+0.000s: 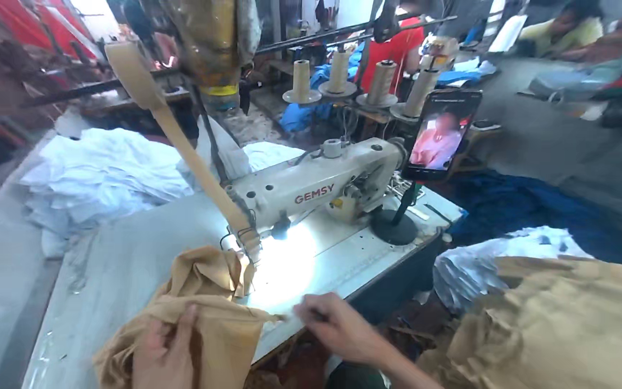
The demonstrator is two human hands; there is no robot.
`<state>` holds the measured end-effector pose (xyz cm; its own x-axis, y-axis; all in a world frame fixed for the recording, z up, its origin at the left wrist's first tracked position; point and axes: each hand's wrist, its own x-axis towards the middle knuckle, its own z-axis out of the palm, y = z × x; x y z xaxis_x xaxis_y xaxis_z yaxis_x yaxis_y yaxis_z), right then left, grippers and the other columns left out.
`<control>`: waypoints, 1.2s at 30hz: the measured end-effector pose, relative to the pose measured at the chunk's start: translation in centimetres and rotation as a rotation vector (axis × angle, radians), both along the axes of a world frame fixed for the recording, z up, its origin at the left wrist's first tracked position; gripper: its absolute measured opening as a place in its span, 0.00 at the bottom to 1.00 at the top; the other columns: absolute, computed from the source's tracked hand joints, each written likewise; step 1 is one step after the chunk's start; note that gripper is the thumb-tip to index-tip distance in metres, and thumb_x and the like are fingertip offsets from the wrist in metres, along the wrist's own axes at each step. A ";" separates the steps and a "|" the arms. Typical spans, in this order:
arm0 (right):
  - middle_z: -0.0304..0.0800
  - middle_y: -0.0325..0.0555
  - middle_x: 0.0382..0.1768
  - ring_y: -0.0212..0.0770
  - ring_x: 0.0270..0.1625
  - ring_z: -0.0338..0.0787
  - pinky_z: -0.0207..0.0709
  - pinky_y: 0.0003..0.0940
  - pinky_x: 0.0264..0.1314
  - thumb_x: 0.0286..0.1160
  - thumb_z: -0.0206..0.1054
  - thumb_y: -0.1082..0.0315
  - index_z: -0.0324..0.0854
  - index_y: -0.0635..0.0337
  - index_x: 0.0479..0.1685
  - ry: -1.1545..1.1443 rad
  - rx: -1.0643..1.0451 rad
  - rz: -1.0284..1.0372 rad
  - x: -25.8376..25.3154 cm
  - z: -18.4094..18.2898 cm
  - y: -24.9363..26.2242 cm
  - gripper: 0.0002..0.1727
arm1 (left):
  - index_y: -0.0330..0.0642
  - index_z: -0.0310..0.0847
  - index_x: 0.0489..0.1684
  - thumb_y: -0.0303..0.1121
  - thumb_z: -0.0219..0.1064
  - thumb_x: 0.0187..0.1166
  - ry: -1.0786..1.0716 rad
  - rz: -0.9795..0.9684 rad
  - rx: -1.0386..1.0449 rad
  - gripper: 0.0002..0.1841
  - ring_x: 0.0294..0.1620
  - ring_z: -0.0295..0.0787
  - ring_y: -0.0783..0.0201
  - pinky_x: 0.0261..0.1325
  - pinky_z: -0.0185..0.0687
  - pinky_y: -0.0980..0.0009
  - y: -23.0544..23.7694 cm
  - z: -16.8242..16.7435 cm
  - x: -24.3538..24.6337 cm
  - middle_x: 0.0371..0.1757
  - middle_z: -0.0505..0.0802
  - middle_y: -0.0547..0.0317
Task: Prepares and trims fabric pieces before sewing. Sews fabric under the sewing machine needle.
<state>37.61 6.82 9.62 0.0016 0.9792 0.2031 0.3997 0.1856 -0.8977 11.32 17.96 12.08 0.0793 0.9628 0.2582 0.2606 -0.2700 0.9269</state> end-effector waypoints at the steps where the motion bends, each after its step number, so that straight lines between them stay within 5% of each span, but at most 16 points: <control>1: 0.78 0.36 0.22 0.27 0.23 0.76 0.72 0.26 0.26 0.87 0.60 0.63 0.85 0.59 0.35 -0.003 0.029 -0.113 2.3 -0.1 -1.2 0.13 | 0.33 0.76 0.63 0.31 0.67 0.83 -0.025 0.019 0.020 0.16 0.44 0.90 0.82 0.51 0.90 0.77 0.7 0.0 0.1 0.45 0.93 0.68; 3: 0.86 0.39 0.28 0.28 0.30 0.83 0.81 0.28 0.34 0.84 0.61 0.65 0.88 0.59 0.42 -0.170 0.015 -0.433 8.0 0.1 -4.3 0.11 | 0.30 0.73 0.67 0.31 0.64 0.85 -0.021 0.059 0.050 0.18 0.47 0.90 0.81 0.54 0.89 0.78 1.8 -0.7 0.3 0.49 0.93 0.62; 6: 0.88 0.66 0.56 0.49 0.57 0.89 0.82 0.49 0.66 0.90 0.55 0.66 0.78 0.76 0.66 -0.114 -0.079 -1.012 16.9 0.2 -10.1 0.21 | 0.26 0.76 0.62 0.36 0.66 0.85 0.156 0.116 0.075 0.20 0.41 0.88 0.71 0.50 0.87 0.70 2.6 -3.5 0.4 0.43 0.91 0.50; 7: 0.87 0.61 0.54 0.44 0.52 0.88 0.82 0.45 0.62 0.93 0.52 0.60 0.75 0.75 0.69 -0.029 -0.032 -1.216 19.1 -0.2 -11.3 0.24 | 0.27 0.79 0.60 0.38 0.66 0.85 0.241 0.115 0.086 0.20 0.41 0.90 0.65 0.50 0.89 0.63 2.6 -4.3 0.3 0.42 0.92 0.47; 9: 0.72 0.34 0.29 0.24 0.26 0.74 0.77 0.28 0.34 0.92 0.50 0.49 0.73 0.65 0.60 0.051 0.076 -1.430 21.4 -1.4 -12.0 0.25 | 0.28 0.84 0.54 0.39 0.65 0.86 0.372 0.109 0.157 0.18 0.37 0.92 0.56 0.46 0.89 0.55 2.5 -5.7 0.5 0.38 0.93 0.43; 11: 0.69 0.28 0.23 0.20 0.20 0.69 0.74 0.24 0.27 0.91 0.52 0.50 0.74 0.65 0.50 0.030 0.111 -1.295 19.4 -2.0 -11.4 0.23 | 0.32 0.85 0.54 0.40 0.64 0.86 0.413 0.106 0.191 0.17 0.34 0.92 0.59 0.43 0.90 0.58 2.6 -6.7 0.6 0.36 0.93 0.48; 14: 0.84 0.48 0.33 0.33 0.32 0.81 0.81 0.36 0.39 0.91 0.56 0.61 0.81 0.74 0.51 -0.222 0.039 -0.808 12.7 -2.2 -8.2 0.20 | 0.35 0.85 0.53 0.41 0.64 0.86 0.389 0.107 0.193 0.16 0.33 0.91 0.66 0.41 0.89 0.65 2.8 -7.3 0.7 0.35 0.93 0.54; 16: 0.91 0.48 0.35 0.40 0.34 0.90 0.87 0.43 0.37 0.82 0.62 0.66 0.87 0.64 0.50 -0.428 0.012 -0.522 7.5 -2.7 -4.4 0.12 | 0.36 0.86 0.50 0.41 0.64 0.86 0.392 0.121 0.183 0.15 0.32 0.89 0.67 0.39 0.88 0.66 2.8 -7.4 0.6 0.34 0.92 0.56; 20: 0.94 0.49 0.43 0.52 0.45 0.95 0.87 0.58 0.44 0.82 0.62 0.42 0.87 0.54 0.54 -0.728 -0.298 -0.246 -1.3 -1.8 3.0 0.25 | 0.35 0.86 0.44 0.42 0.62 0.87 0.437 0.105 0.201 0.17 0.27 0.86 0.62 0.34 0.85 0.59 2.9 -7.2 0.5 0.28 0.89 0.53; 22: 0.93 0.56 0.41 0.60 0.47 0.94 0.83 0.62 0.44 0.86 0.58 0.49 0.84 0.59 0.49 -0.829 -0.379 -0.112 -2.1 -1.2 4.5 0.21 | 0.29 0.82 0.51 0.41 0.57 0.90 0.366 0.047 0.111 0.19 0.34 0.87 0.58 0.41 0.85 0.56 2.7 -5.9 0.3 0.34 0.89 0.46; 24: 0.92 0.59 0.47 0.63 0.51 0.93 0.82 0.66 0.48 0.86 0.59 0.57 0.84 0.59 0.55 -0.875 -0.437 0.023 -0.2 -0.4 3.3 0.16 | 0.26 0.76 0.64 0.38 0.52 0.93 0.163 0.038 -0.025 0.20 0.50 0.86 0.65 0.59 0.83 0.64 2.6 -3.1 -0.7 0.51 0.89 0.46; 27: 0.94 0.55 0.50 0.62 0.54 0.93 0.81 0.70 0.53 0.84 0.61 0.54 0.85 0.51 0.61 -0.858 -0.556 -0.010 6.4 0.3 -2.2 0.17 | 0.31 0.71 0.68 0.36 0.50 0.93 -0.172 0.235 0.013 0.18 0.49 0.82 0.86 0.59 0.81 0.81 3.6 1.0 -3.2 0.52 0.85 0.64; 28: 0.94 0.55 0.47 0.62 0.53 0.93 0.81 0.71 0.52 0.84 0.61 0.53 0.86 0.50 0.59 -0.856 -0.599 -0.068 9.7 0.1 -4.8 0.17 | 0.27 0.68 0.72 0.35 0.51 0.93 -0.236 0.285 0.077 0.20 0.53 0.81 0.86 0.62 0.78 0.82 4.6 1.4 -4.8 0.56 0.84 0.62; 32: 0.92 0.69 0.51 0.72 0.58 0.90 0.77 0.77 0.61 0.86 0.62 0.55 0.88 0.61 0.58 -0.844 -0.939 -0.470 24.5 -1.8 -16.9 0.19 | 0.22 0.50 0.86 0.34 0.62 0.87 -0.168 0.280 0.193 0.35 0.72 0.80 0.69 0.77 0.75 0.73 7.7 -0.2 -9.6 0.76 0.78 0.40; 34: 0.86 0.80 0.59 0.83 0.66 0.83 0.68 0.86 0.65 0.85 0.60 0.54 0.85 0.70 0.62 -0.913 -1.049 -0.678 28.4 -4.6 -21.4 0.26 | 0.22 0.58 0.84 0.34 0.65 0.85 0.004 0.320 -0.026 0.33 0.67 0.85 0.61 0.73 0.79 0.66 6.5 0.8 -7.5 0.72 0.83 0.36; 36: 0.85 0.80 0.61 0.84 0.69 0.81 0.67 0.86 0.67 0.81 0.60 0.49 0.85 0.70 0.61 -0.986 -1.083 -0.666 30.2 -7.9 -23.3 0.29 | 0.29 0.64 0.83 0.38 0.66 0.85 0.128 0.279 -0.199 0.31 0.63 0.87 0.57 0.69 0.81 0.60 5.6 0.0 -5.2 0.67 0.87 0.39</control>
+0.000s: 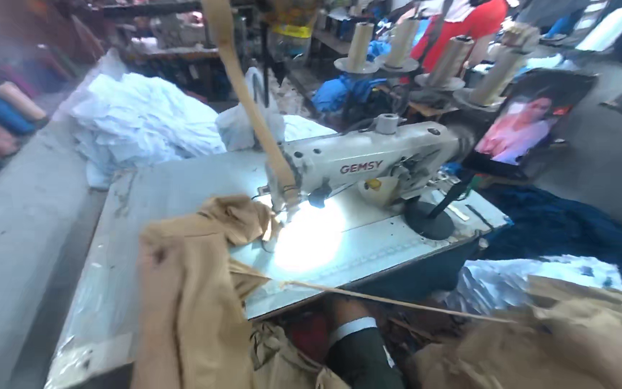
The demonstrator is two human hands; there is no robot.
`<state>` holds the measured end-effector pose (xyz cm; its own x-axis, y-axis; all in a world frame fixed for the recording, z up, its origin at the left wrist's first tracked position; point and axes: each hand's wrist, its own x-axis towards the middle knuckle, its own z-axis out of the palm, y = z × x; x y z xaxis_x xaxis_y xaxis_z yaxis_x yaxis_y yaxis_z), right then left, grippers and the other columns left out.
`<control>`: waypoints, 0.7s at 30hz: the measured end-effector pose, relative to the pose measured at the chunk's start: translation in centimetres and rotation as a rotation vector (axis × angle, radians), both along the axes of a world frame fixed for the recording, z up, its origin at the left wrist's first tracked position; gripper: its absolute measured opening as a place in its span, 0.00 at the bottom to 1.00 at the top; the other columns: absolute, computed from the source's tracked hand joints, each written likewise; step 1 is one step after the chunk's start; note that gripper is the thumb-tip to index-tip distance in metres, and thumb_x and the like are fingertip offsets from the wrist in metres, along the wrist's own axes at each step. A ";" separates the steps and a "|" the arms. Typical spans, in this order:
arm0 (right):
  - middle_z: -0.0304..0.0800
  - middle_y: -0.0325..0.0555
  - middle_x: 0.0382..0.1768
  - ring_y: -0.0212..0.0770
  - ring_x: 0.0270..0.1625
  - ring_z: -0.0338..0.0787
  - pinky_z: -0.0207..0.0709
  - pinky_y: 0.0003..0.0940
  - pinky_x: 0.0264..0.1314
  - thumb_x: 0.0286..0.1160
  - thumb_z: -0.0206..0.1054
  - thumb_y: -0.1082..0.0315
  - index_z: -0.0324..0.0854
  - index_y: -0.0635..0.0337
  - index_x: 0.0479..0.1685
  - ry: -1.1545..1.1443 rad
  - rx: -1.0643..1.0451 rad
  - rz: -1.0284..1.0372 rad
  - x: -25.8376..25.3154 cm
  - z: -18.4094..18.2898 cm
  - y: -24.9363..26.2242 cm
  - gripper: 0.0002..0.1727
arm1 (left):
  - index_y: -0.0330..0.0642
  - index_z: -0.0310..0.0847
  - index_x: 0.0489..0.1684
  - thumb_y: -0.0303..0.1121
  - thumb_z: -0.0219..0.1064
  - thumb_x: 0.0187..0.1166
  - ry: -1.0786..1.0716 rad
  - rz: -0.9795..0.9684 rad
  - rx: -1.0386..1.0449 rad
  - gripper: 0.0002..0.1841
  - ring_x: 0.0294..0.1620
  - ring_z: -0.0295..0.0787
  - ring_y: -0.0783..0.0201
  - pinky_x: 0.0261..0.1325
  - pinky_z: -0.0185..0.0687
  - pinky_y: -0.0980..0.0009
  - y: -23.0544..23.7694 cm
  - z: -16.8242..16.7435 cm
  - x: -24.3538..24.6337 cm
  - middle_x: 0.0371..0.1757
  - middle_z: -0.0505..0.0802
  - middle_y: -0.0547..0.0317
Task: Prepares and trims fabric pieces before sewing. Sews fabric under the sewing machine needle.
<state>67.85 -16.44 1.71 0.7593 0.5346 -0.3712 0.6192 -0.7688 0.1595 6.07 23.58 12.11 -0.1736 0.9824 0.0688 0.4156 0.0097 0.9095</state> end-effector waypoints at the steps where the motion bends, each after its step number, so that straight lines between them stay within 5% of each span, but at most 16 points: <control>1: 0.86 0.78 0.61 0.83 0.68 0.82 0.68 0.86 0.66 0.81 0.61 0.48 0.86 0.68 0.61 -0.006 -0.031 0.045 -0.5 -0.8 0.4 0.29 | 0.33 0.64 0.83 0.39 0.67 0.85 0.001 -0.048 -0.022 0.31 0.62 0.88 0.59 0.69 0.81 0.60 -0.2 -1.0 0.8 0.66 0.88 0.41; 6: 0.91 0.72 0.48 0.78 0.52 0.90 0.78 0.81 0.50 0.75 0.70 0.41 0.82 0.62 0.63 0.036 0.127 0.257 -10.1 4.5 8.4 0.33 | 0.38 0.71 0.78 0.44 0.69 0.82 -0.089 -0.113 0.048 0.29 0.53 0.91 0.65 0.59 0.88 0.62 -0.2 -4.1 -0.1 0.56 0.92 0.51; 10: 0.92 0.61 0.53 0.65 0.43 0.94 0.85 0.68 0.38 0.83 0.61 0.42 0.83 0.55 0.67 0.063 0.440 0.671 -22.1 9.7 15.6 0.29 | 0.33 0.75 0.74 0.48 0.67 0.83 0.126 0.006 0.113 0.29 0.62 0.89 0.53 0.63 0.85 0.53 -2.4 -2.9 -1.8 0.64 0.89 0.42; 13: 0.92 0.50 0.44 0.53 0.35 0.94 0.87 0.54 0.29 0.86 0.59 0.46 0.86 0.50 0.60 0.196 0.629 0.901 -30.0 9.4 19.7 0.21 | 0.32 0.76 0.71 0.50 0.66 0.82 0.214 0.077 0.264 0.30 0.62 0.87 0.50 0.60 0.86 0.54 -5.8 -2.1 -2.0 0.68 0.85 0.37; 16: 0.91 0.50 0.44 0.54 0.39 0.94 0.86 0.56 0.37 0.90 0.52 0.46 0.85 0.50 0.61 0.386 0.495 0.904 -35.6 9.0 23.6 0.23 | 0.27 0.80 0.60 0.37 0.66 0.83 0.122 0.031 0.391 0.19 0.45 0.89 0.67 0.48 0.88 0.69 -10.9 -2.1 0.1 0.51 0.91 0.47; 21: 0.91 0.53 0.49 0.58 0.51 0.93 0.84 0.59 0.48 0.92 0.45 0.45 0.82 0.53 0.61 0.499 0.270 0.827 -38.4 9.2 26.9 0.26 | 0.36 0.90 0.49 0.32 0.74 0.76 0.056 -0.187 0.268 0.10 0.40 0.93 0.71 0.44 0.94 0.72 -16.4 -6.4 4.7 0.43 0.95 0.57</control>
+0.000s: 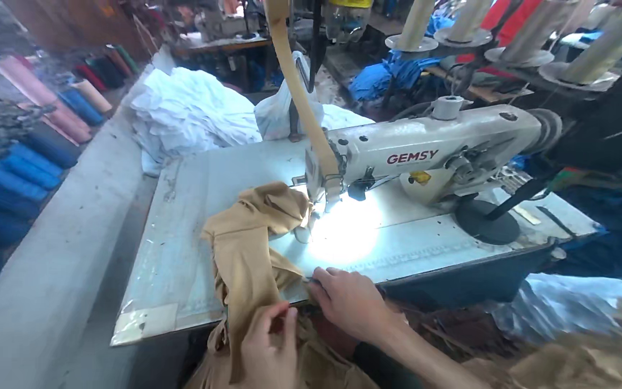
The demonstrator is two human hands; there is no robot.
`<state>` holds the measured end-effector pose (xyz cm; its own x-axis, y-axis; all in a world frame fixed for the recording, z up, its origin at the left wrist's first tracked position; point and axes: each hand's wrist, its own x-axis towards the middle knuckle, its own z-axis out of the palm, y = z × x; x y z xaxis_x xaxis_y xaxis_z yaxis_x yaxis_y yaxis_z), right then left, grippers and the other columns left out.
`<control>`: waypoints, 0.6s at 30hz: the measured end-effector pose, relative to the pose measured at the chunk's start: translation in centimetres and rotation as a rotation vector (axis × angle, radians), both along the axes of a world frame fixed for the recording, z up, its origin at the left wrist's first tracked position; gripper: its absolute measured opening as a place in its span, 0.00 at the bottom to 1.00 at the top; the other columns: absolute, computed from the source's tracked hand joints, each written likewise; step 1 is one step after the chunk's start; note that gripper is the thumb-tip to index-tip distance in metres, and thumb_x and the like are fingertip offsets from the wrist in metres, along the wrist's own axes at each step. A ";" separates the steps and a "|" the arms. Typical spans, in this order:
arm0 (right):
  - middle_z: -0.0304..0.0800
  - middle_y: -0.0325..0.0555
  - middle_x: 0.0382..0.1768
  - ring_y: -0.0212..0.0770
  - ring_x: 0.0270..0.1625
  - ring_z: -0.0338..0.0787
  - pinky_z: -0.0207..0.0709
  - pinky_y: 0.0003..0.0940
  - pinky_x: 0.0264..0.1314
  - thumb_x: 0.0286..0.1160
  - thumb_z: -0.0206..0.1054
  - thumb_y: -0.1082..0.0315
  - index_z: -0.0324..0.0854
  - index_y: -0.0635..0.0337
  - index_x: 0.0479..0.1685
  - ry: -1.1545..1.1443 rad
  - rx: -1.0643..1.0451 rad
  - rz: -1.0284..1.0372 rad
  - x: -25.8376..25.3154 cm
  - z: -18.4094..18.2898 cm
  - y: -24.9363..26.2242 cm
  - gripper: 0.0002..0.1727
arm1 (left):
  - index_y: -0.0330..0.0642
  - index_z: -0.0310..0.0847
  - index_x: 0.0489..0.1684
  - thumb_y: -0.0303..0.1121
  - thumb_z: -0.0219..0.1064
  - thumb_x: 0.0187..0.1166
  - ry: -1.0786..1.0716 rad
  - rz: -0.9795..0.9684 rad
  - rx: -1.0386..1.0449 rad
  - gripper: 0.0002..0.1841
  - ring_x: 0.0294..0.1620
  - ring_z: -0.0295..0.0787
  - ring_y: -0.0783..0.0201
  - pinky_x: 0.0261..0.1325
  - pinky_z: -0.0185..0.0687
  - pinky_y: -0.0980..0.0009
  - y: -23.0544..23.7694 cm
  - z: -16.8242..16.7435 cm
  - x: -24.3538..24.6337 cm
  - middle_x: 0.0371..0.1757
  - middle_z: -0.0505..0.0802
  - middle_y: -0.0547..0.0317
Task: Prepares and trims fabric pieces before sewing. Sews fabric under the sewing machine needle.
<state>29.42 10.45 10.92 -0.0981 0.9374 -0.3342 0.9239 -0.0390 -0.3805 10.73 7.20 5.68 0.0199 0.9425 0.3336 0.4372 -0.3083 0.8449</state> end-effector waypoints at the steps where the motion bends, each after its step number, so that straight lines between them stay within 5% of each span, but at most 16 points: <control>1: 0.91 0.53 0.48 0.58 0.51 0.93 0.84 0.59 0.48 0.92 0.45 0.45 0.82 0.53 0.60 -0.014 -0.005 -0.004 -0.2 0.1 0.0 0.26 | 0.38 0.91 0.49 0.32 0.74 0.75 0.008 -0.003 -0.007 0.10 0.40 0.93 0.73 0.44 0.94 0.74 -0.3 -0.9 0.8 0.44 0.94 0.59; 4: 0.91 0.51 0.46 0.56 0.50 0.93 0.84 0.58 0.47 0.92 0.47 0.46 0.83 0.52 0.58 -0.025 -0.009 -0.004 0.2 0.5 -0.3 0.24 | 0.43 0.93 0.51 0.38 0.74 0.74 0.167 0.066 0.057 0.13 0.43 0.91 0.74 0.46 0.91 0.77 0.1 -2.2 2.9 0.47 0.93 0.60; 8: 0.91 0.46 0.43 0.50 0.45 0.93 0.85 0.54 0.45 0.90 0.49 0.43 0.85 0.49 0.59 0.033 0.047 -0.082 2.3 0.0 -1.1 0.25 | 0.44 0.93 0.48 0.48 0.65 0.82 0.411 0.208 0.060 0.18 0.45 0.92 0.58 0.48 0.90 0.59 1.9 -1.3 4.7 0.44 0.93 0.55; 11: 0.90 0.45 0.43 0.49 0.44 0.92 0.84 0.54 0.44 0.90 0.50 0.42 0.84 0.49 0.60 0.103 0.039 -0.129 3.0 -1.0 -1.7 0.25 | 0.40 0.92 0.45 0.49 0.69 0.79 0.533 0.208 -0.032 0.19 0.44 0.92 0.48 0.45 0.88 0.48 3.2 -0.7 5.3 0.41 0.93 0.48; 15: 0.90 0.45 0.44 0.48 0.42 0.92 0.85 0.51 0.43 0.90 0.49 0.41 0.83 0.48 0.62 0.119 0.073 -0.146 2.9 -1.7 -2.0 0.25 | 0.44 0.93 0.43 0.41 0.71 0.79 0.389 0.116 -0.079 0.11 0.44 0.92 0.57 0.50 0.88 0.54 3.6 -0.7 4.7 0.42 0.93 0.56; 18: 0.90 0.44 0.43 0.46 0.40 0.92 0.85 0.50 0.41 0.89 0.50 0.42 0.84 0.48 0.61 0.157 0.120 -0.124 3.1 -2.0 -2.3 0.25 | 0.45 0.91 0.41 0.44 0.72 0.78 0.142 0.106 -0.063 0.12 0.35 0.90 0.74 0.39 0.89 0.73 2.9 -0.7 3.5 0.37 0.93 0.66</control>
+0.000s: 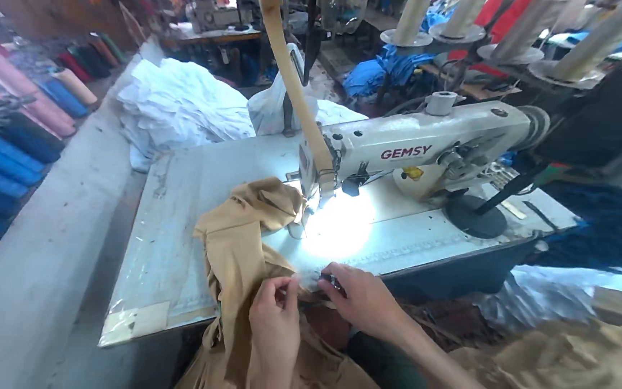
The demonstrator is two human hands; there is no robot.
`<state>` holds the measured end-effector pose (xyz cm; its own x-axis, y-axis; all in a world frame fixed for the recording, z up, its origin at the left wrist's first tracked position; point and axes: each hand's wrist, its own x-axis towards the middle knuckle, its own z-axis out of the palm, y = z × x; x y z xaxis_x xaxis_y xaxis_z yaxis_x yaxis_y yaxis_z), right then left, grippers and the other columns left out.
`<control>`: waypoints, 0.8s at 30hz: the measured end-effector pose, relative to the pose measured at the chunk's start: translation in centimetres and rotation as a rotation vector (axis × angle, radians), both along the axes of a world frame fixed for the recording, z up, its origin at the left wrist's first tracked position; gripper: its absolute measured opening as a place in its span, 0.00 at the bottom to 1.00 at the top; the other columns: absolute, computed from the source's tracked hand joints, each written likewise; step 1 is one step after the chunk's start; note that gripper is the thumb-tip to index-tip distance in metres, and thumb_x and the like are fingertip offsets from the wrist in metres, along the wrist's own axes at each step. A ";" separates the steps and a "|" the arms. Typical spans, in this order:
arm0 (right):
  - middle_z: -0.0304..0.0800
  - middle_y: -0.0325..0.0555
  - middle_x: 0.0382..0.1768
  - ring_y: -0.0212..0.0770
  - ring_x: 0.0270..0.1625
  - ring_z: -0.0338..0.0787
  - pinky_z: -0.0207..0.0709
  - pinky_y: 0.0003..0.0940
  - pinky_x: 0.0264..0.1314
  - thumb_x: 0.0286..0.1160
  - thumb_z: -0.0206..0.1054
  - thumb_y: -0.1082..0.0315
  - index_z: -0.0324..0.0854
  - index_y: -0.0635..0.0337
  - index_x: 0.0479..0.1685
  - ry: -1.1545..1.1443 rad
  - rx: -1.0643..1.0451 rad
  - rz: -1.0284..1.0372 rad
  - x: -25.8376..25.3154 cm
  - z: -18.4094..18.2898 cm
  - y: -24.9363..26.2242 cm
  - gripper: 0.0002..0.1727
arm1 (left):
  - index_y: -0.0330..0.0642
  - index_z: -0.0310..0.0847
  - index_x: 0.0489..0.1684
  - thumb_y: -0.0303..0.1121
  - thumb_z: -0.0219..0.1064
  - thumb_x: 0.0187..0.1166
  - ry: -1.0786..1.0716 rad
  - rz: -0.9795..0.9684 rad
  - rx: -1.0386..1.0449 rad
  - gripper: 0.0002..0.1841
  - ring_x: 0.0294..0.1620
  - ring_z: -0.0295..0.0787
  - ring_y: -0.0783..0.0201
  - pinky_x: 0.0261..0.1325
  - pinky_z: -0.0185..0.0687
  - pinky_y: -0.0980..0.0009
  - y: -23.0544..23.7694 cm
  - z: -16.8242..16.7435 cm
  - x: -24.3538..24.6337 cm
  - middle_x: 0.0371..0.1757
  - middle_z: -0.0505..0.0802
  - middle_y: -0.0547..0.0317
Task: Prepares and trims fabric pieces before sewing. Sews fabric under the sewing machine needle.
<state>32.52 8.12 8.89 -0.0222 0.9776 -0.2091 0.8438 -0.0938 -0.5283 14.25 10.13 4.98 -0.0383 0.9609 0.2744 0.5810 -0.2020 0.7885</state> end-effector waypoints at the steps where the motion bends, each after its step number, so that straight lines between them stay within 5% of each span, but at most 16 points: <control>1: 0.91 0.43 0.43 0.45 0.40 0.92 0.85 0.49 0.41 0.89 0.51 0.42 0.84 0.48 0.61 0.028 0.014 0.010 -0.1 0.0 -0.1 0.25 | 0.45 0.90 0.41 0.43 0.72 0.78 -0.071 -0.009 0.018 0.11 0.35 0.90 0.76 0.39 0.89 0.77 -0.2 0.0 -0.4 0.36 0.93 0.67; 4: 0.91 0.42 0.43 0.43 0.37 0.91 0.86 0.48 0.39 0.89 0.53 0.43 0.85 0.48 0.62 0.051 0.116 0.044 -0.8 -0.3 -0.4 0.23 | 0.42 0.87 0.43 0.40 0.70 0.80 -0.190 -0.016 0.037 0.10 0.38 0.91 0.78 0.43 0.89 0.78 -0.7 0.1 -1.2 0.36 0.94 0.68; 8: 0.87 0.41 0.31 0.43 0.25 0.88 0.81 0.42 0.20 0.84 0.61 0.53 0.89 0.48 0.51 -0.228 0.524 0.112 -2.2 -1.9 0.1 0.15 | 0.42 0.87 0.43 0.40 0.69 0.80 -0.189 -0.009 0.031 0.10 0.37 0.90 0.79 0.42 0.87 0.80 -1.1 0.1 -1.3 0.35 0.93 0.69; 11: 0.87 0.41 0.31 0.43 0.26 0.88 0.81 0.38 0.21 0.79 0.64 0.65 0.90 0.48 0.50 -0.318 0.681 0.202 -2.9 -2.3 0.8 0.10 | 0.43 0.88 0.42 0.41 0.70 0.79 -0.174 -0.021 0.043 0.10 0.36 0.89 0.79 0.41 0.87 0.81 -1.0 0.1 -1.2 0.35 0.92 0.70; 14: 0.87 0.40 0.31 0.43 0.28 0.88 0.82 0.39 0.22 0.80 0.62 0.67 0.89 0.47 0.49 -0.258 0.655 0.243 -3.1 -2.6 1.0 0.10 | 0.43 0.87 0.42 0.40 0.70 0.78 -0.169 -0.063 0.062 0.10 0.37 0.89 0.79 0.41 0.87 0.79 -1.5 0.4 -1.4 0.36 0.92 0.69; 17: 0.91 0.43 0.40 0.41 0.34 0.91 0.87 0.42 0.32 0.88 0.59 0.50 0.87 0.53 0.59 0.092 0.483 0.090 -2.2 -1.9 0.3 0.19 | 0.37 0.88 0.39 0.36 0.71 0.78 -0.109 -0.184 0.127 0.10 0.39 0.89 0.77 0.43 0.88 0.78 -2.7 1.8 -1.9 0.38 0.93 0.62; 20: 0.94 0.42 0.52 0.30 0.34 0.86 0.82 0.31 0.37 0.77 0.74 0.49 0.79 0.58 0.75 0.731 0.260 0.087 -1.2 -1.9 -1.5 0.32 | 0.36 0.89 0.37 0.34 0.73 0.78 -0.127 -0.336 0.202 0.08 0.45 0.90 0.74 0.51 0.89 0.76 -4.0 3.8 -2.2 0.41 0.92 0.57; 22: 0.94 0.44 0.45 0.29 0.36 0.88 0.85 0.29 0.41 0.79 0.74 0.58 0.82 0.64 0.66 0.983 0.115 0.251 -0.3 -2.7 -2.9 0.23 | 0.43 0.88 0.38 0.35 0.73 0.79 -0.228 -0.377 0.265 0.06 0.52 0.88 0.74 0.57 0.87 0.75 -4.1 5.0 -2.3 0.46 0.91 0.63; 24: 0.86 0.43 0.29 0.29 0.30 0.81 0.76 0.27 0.35 0.88 0.64 0.57 0.85 0.67 0.42 0.986 0.041 0.352 1.1 -2.2 -4.1 0.18 | 0.50 0.85 0.42 0.36 0.71 0.81 -0.313 -0.395 0.280 0.03 0.60 0.85 0.75 0.62 0.85 0.75 -3.5 5.7 -2.5 0.55 0.88 0.69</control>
